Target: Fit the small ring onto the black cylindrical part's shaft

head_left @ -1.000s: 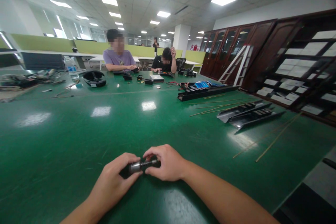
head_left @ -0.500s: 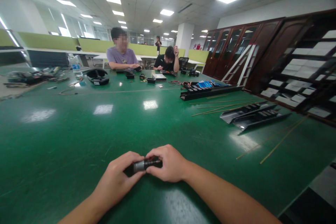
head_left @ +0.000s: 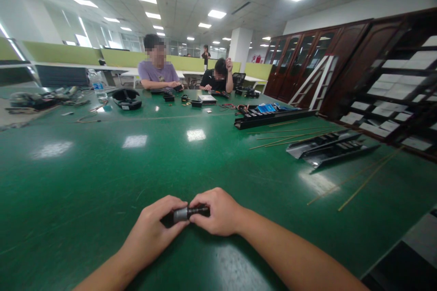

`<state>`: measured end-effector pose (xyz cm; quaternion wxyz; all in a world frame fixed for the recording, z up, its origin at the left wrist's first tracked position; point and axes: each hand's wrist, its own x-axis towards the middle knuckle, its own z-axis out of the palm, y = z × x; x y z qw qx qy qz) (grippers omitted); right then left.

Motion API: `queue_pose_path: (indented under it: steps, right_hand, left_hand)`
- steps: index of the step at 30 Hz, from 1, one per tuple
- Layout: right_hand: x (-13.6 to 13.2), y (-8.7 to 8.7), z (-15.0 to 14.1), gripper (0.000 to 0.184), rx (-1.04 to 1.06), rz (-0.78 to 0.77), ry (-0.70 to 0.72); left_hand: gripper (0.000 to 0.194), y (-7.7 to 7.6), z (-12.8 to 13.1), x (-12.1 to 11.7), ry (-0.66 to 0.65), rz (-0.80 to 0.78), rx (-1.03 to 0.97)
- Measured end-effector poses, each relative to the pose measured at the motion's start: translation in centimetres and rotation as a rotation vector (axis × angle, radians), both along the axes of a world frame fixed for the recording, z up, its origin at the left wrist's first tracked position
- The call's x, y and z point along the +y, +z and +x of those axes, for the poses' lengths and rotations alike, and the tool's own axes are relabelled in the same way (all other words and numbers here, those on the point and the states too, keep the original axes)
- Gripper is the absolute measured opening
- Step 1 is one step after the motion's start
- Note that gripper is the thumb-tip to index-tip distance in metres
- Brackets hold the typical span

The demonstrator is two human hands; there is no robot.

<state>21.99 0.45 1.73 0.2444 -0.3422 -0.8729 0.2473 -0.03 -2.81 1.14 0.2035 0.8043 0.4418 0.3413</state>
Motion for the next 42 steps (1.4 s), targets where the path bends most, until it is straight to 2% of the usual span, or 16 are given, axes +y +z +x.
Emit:
queue_pose_path:
  steps: [24,42]
  right_hand:
    - [0.07,-0.03,0.04,0.023,-0.021,0.041,-0.01]
    - [0.18,-0.27,-0.05,0.021,0.01,0.046,-0.005]
  left_hand:
    - [0.018,0.35,0.29,0.18,0.025,0.019,0.008]
    - [0.019,-0.21,0.12,0.23,0.007,0.009,-0.007]
